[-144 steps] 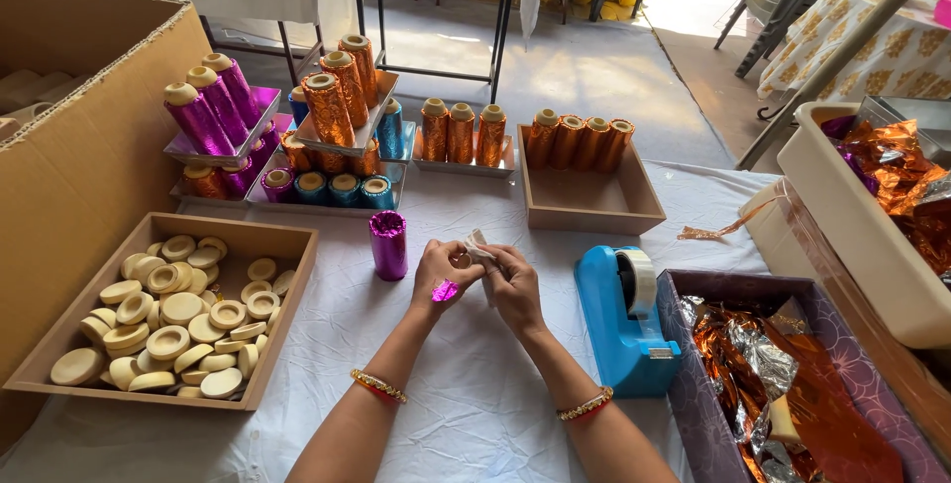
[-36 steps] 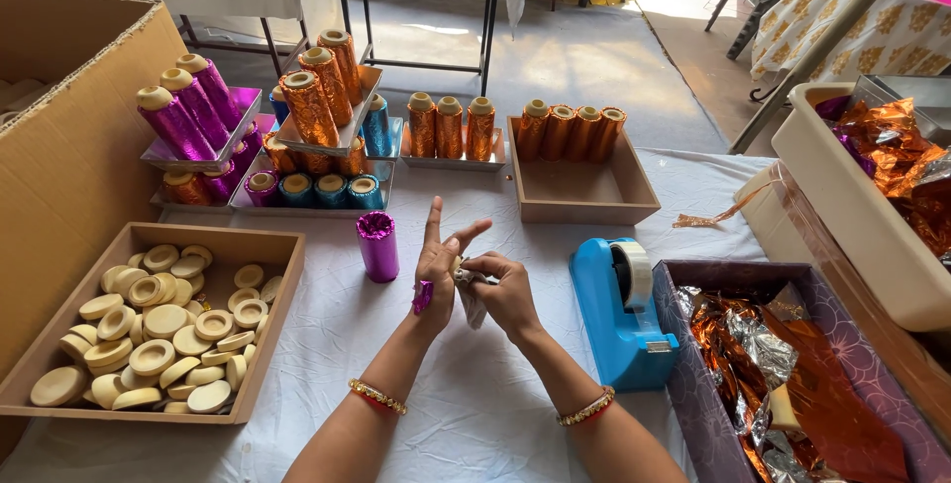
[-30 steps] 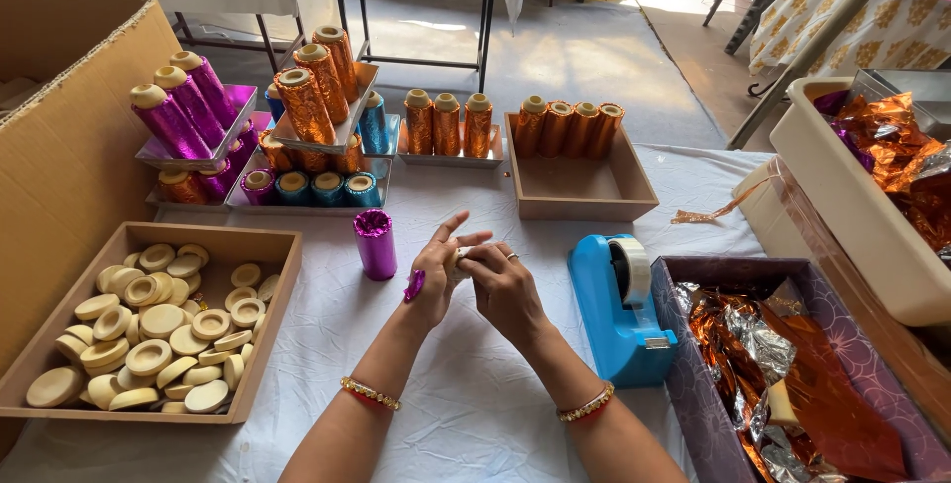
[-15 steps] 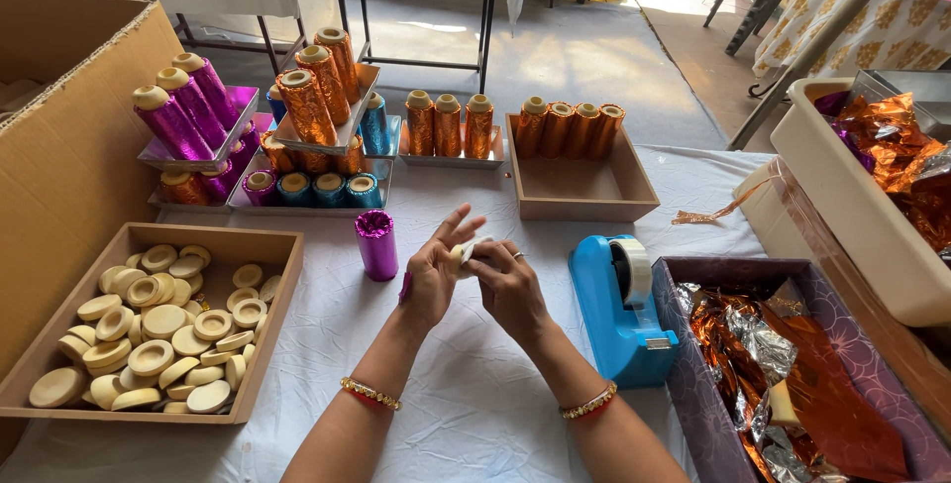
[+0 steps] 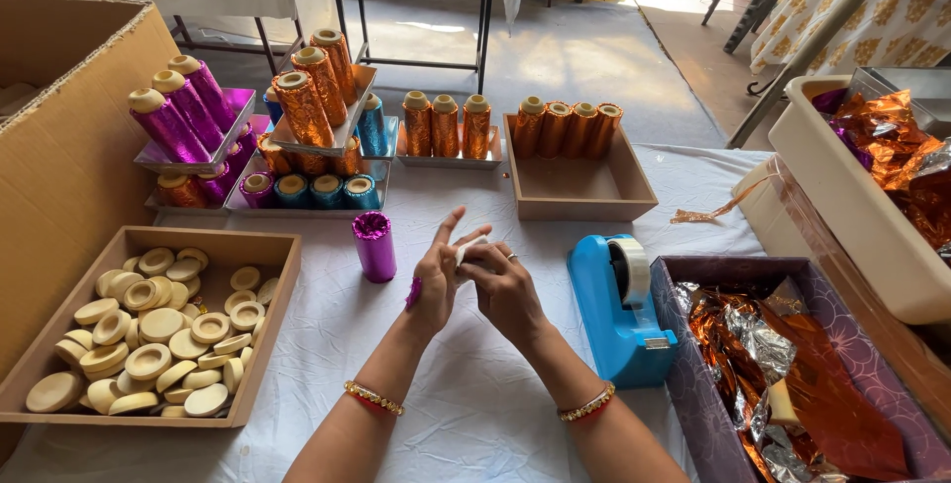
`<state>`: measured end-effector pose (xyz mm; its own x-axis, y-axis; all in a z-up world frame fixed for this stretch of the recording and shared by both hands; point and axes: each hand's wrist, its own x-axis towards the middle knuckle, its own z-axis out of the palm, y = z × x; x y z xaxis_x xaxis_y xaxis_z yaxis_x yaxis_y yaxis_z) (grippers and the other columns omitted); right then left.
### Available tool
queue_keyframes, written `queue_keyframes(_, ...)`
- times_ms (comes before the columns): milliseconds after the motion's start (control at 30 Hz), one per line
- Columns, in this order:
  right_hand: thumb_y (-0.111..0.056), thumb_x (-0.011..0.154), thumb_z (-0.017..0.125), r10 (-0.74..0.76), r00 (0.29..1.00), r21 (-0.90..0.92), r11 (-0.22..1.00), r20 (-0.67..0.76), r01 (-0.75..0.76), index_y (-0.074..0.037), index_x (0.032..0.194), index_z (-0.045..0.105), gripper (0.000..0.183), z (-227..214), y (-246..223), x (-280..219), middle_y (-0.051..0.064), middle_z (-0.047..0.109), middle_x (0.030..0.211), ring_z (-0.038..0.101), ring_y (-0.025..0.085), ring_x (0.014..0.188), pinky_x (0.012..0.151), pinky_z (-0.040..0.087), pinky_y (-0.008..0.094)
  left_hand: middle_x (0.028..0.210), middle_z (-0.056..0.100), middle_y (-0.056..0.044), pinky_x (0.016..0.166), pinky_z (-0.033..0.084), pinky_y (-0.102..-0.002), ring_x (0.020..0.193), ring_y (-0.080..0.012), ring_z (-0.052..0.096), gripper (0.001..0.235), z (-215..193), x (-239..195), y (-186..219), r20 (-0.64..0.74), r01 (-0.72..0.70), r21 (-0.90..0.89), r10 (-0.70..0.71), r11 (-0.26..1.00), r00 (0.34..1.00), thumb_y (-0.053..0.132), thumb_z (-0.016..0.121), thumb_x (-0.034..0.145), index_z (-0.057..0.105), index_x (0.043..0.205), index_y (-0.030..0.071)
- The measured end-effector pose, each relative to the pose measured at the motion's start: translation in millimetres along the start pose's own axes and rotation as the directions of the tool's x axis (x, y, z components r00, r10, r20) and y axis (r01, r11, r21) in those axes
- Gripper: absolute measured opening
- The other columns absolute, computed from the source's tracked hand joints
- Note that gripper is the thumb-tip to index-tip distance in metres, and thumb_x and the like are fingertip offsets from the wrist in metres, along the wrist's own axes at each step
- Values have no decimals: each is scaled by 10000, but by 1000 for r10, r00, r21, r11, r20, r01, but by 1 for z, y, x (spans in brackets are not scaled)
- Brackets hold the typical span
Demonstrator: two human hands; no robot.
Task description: Wrapping cardboard tubes with purple decorative foil and fitting them with circular end caps.
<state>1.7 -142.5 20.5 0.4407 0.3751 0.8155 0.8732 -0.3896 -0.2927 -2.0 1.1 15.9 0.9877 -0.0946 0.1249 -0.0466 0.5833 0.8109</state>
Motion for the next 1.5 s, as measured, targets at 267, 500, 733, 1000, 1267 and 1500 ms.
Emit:
queue_keyframes(267,97,835,692,275,961,259,930,-23,-260,-54,969,787,223,26,13,-20,49,749,1107,734,227,993,859,600,326,1533,501,-204,1032,491,-343,1141,-166,607,775,-1,-2,-6,-61,-94,-50,91,994,994,114,316,890,98,1630,187)
queue_keyframes(500,39,898,708,631,601,674,164,489,-720,-61,1093,811,242,36,32,-29,104,790,1003,713,226,920,816,578,342,1237,675,-239,878,577,-309,872,-125,673,529,-15,8,-28,-145,-221,21,222,975,964,142,358,975,436,1494,79)
queue_keyframes(733,-2,705,824,252,958,-214,952,140,-219,-143,969,780,302,-19,-40,24,41,699,1026,639,304,1046,849,499,470,863,623,-102,660,550,-307,752,-158,630,323,-41,26,-53,-385,41,146,18,988,923,213,438,1057,681,1196,53)
queue_keyframes(1000,33,803,793,-104,973,229,972,207,55,-118,953,762,215,-10,-19,7,19,695,1032,681,238,1066,903,611,387,878,741,-85,695,572,-368,799,-234,707,142,-16,3,-26,-112,-38,721,171,692,979,163,651,909,690,1006,67)
queue_keyframes(1267,70,858,750,273,940,430,838,203,-337,-42,942,775,142,-3,-2,3,37,738,932,731,122,820,717,619,262,882,755,-137,726,565,-490,855,-392,713,117,-7,1,-27,-102,35,956,216,291,971,218,657,890,663,955,121)
queue_keyframes(1500,100,895,689,378,921,532,764,92,-366,-18,975,772,165,-24,-7,16,48,749,956,747,116,870,772,646,244,874,747,-152,807,580,-486,846,-361,736,184,-19,10,-46,-148,132,983,130,126,980,249,654,933,672,1040,101)
